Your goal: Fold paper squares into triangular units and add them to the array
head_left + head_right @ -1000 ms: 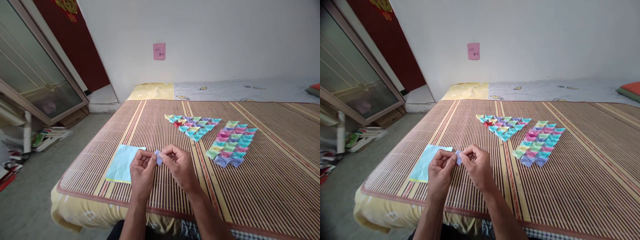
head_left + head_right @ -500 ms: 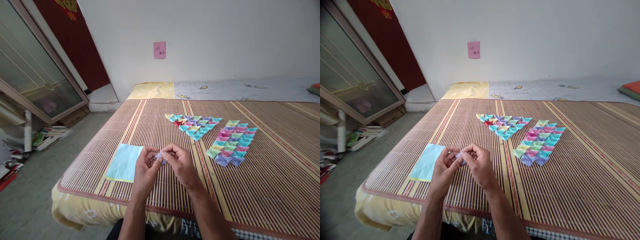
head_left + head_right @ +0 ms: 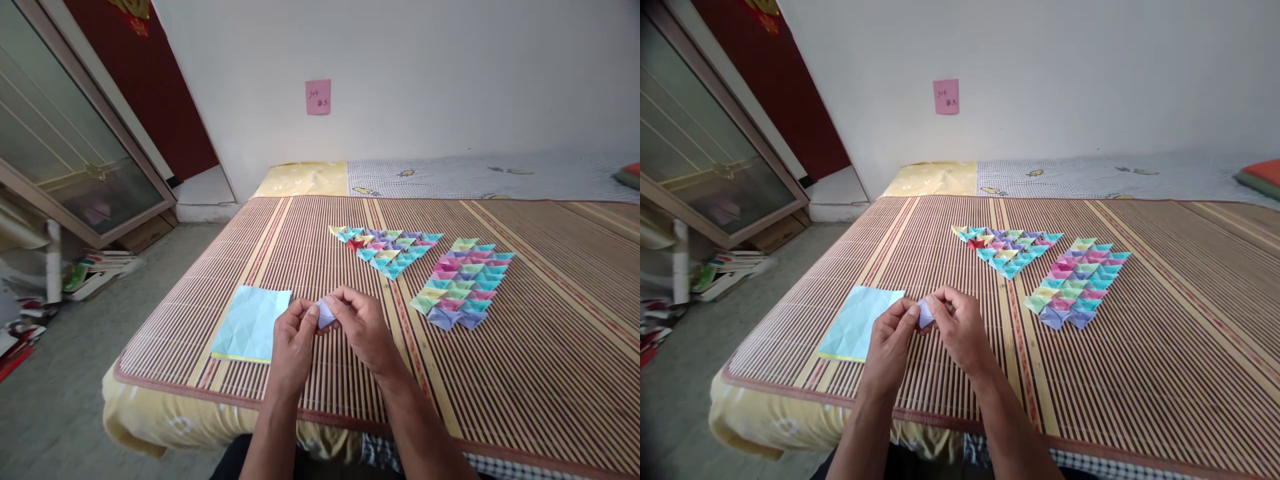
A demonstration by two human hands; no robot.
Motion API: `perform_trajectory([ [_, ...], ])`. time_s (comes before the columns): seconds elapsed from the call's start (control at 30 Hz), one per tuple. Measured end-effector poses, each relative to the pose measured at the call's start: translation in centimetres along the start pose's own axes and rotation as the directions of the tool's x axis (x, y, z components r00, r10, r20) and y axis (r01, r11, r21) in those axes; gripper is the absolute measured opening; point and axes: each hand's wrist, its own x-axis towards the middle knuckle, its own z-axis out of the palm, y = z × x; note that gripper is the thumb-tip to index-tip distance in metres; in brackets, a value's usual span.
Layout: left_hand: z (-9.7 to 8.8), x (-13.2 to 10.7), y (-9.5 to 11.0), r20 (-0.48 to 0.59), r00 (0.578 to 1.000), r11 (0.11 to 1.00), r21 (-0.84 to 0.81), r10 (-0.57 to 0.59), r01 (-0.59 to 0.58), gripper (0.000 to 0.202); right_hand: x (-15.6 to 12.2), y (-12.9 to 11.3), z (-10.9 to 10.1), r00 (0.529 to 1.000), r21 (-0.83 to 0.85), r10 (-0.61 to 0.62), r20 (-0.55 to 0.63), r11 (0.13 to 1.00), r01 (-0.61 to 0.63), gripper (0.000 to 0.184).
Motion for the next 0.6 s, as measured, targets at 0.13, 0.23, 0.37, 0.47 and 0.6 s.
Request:
perform_trajectory([
  [0.13, -0.2, 0.1, -0.4, -0.044, 0.999, 0.999, -0.037, -0.001, 0.0, 0.031, 0.1, -0.4, -0.5, 0.993, -0.049, 0.017, 0.117, 0.999, -0.011, 0.025],
  [0.23, -0.2, 0.2, -0.4, -0.031, 0.999, 0.993, -0.116, -0.033, 0.029, 0.033, 0.1, -0.5, -0.6, 0.99, -0.115, 0.004, 0.142, 0.993, 0.013, 0.027],
  [0.37, -0.3, 0.3, -0.2, 0.012, 0.998, 0.979, -0.196, -0.06, 0.062, 0.034, 0.0, -0.4, -0.4, 0.993, -0.079, -0.008, 0.121, 0.997, 0.018, 0.028],
  [0.47, -0.7, 0.3, -0.2, 0.042, 0.998, 0.986, -0.154, -0.053, 0.059, 0.034, 0.1, -0.5, -0.3, 0.992, -0.015, 0.027, 0.122, 1.0, -0.025, 0.027],
  [0.6, -1.4, 0.5, -0.1, 0.034, 0.998, 0.998, -0.025, -0.053, 0.054, 0.035, 0.3, -0.9, -0.4, 0.99, -0.128, -0.013, 0.138, 0.991, 0.031, 0.029],
])
